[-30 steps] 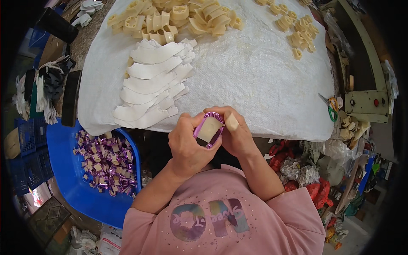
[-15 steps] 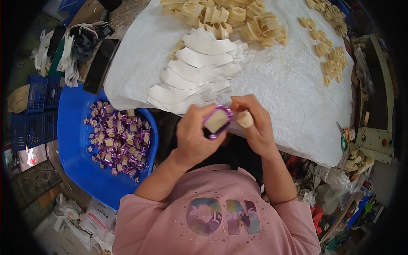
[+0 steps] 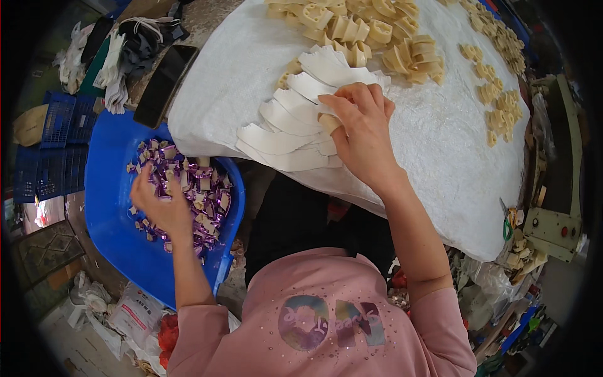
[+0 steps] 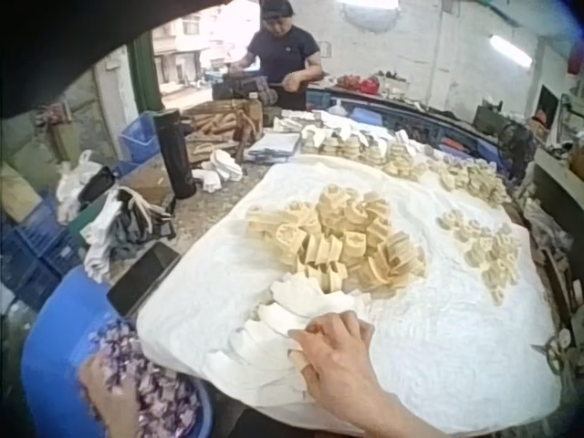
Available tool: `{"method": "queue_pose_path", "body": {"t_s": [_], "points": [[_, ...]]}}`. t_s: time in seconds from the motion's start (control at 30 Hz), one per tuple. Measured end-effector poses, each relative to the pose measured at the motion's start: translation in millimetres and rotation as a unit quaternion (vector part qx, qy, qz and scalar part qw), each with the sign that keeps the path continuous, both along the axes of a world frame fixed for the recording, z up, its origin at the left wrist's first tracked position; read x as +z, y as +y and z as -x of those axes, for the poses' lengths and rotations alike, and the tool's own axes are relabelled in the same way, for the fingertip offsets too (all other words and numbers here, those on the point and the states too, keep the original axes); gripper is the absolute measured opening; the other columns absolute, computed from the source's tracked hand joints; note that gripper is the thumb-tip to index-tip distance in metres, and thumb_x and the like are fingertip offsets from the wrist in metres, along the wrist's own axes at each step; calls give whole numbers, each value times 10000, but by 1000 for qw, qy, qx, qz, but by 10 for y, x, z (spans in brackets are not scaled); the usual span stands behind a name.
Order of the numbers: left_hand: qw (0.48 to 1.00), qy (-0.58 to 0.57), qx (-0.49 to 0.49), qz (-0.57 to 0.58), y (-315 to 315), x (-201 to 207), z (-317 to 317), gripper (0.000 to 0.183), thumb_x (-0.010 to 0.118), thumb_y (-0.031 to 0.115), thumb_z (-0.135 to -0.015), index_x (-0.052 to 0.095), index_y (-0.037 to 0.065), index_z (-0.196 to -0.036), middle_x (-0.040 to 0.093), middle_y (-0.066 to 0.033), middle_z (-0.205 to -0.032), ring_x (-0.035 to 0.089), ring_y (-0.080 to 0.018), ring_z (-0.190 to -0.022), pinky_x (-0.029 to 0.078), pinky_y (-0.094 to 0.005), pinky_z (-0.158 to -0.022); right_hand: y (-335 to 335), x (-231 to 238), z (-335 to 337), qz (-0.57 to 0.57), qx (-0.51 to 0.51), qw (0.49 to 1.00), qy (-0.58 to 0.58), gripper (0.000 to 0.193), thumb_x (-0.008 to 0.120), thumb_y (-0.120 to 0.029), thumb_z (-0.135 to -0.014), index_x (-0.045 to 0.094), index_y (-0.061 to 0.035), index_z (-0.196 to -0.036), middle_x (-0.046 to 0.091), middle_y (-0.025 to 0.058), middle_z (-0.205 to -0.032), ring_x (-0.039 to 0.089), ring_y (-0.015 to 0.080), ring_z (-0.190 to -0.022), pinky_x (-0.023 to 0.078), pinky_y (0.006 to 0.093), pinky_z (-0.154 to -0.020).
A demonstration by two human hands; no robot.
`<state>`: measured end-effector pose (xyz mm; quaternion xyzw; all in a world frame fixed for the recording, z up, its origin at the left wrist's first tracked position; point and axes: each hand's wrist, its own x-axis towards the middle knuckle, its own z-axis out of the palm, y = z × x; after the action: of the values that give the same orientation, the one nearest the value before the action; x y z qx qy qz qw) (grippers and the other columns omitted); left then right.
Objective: The recorder is assembling small shoe heel or sole components by fitting white pieces into tan molded plastic bases.
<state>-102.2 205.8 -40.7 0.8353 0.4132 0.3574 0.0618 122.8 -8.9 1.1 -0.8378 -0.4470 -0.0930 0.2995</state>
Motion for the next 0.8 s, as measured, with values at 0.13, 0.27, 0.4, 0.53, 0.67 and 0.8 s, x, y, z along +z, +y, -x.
{"method": "queue_pose_path", "body": {"t_s": [0.13, 0.27, 0.4, 0.53, 0.67, 0.8], "points": [[960, -40, -263, 86, -443, 117, -631, 352, 677, 20, -685, 612, 57, -1029, 551, -100, -1050, 492, -271, -1043, 351, -385, -940, 269, -45, -51, 16, 22, 999, -44, 276, 655, -23, -647, 673, -92, -914, 506, 60, -891, 440, 251, -905, 297, 405, -804], [918, -28, -395, 34, -757, 190, -1012, 382, 719, 24, -619, 611, 54, -984, 536, -96, -1038, 490, -267, -1037, 343, -383, -904, 546, -69, -102, 45, 23, 994, -99, 161, 651, -99, -647, 654, -101, -808, 476, 64, -840, 432, 242, -855, 287, 393, -746], [912, 7, -407, 48, -832, 125, -1097, 388, 752, 54, -586, 603, 53, -944, 509, -92, -1050, 465, -266, -1052, 303, -386, -889, 597, -97, -88, 51, 35, 997, -52, 176, 666, -80, -612, 639, -97, -785, 474, 65, -835, 433, 243, -856, 286, 392, -753], [915, -3, -401, 44, -832, 93, -1090, 395, 757, 68, -582, 604, 63, -945, 500, -92, -1052, 453, -266, -1047, 298, -386, -884, 464, -144, -77, -13, 74, 997, -2, 262, 642, 9, -582, 596, -68, -829, 515, 83, -914, 443, 273, -919, 305, 403, -813], [916, -10, -397, 56, -834, 98, -1076, 408, 762, 76, -576, 604, 68, -952, 495, -93, -1053, 448, -267, -1045, 298, -384, -883, 247, -152, -128, -90, 130, 985, 64, 338, 544, 123, -608, 559, -40, -903, 556, 97, -1019, 484, 308, -985, 383, 391, -845], [913, -14, -402, 69, -834, 112, -1071, 379, 719, 80, -630, 604, 67, -991, 494, -101, -1048, 444, -276, -1046, 299, -392, -889, 165, -163, -88, -156, 106, 974, 128, 315, 463, 198, -635, 528, -21, -853, 601, 111, -1006, 595, 297, -907, 488, 349, -773]]}}
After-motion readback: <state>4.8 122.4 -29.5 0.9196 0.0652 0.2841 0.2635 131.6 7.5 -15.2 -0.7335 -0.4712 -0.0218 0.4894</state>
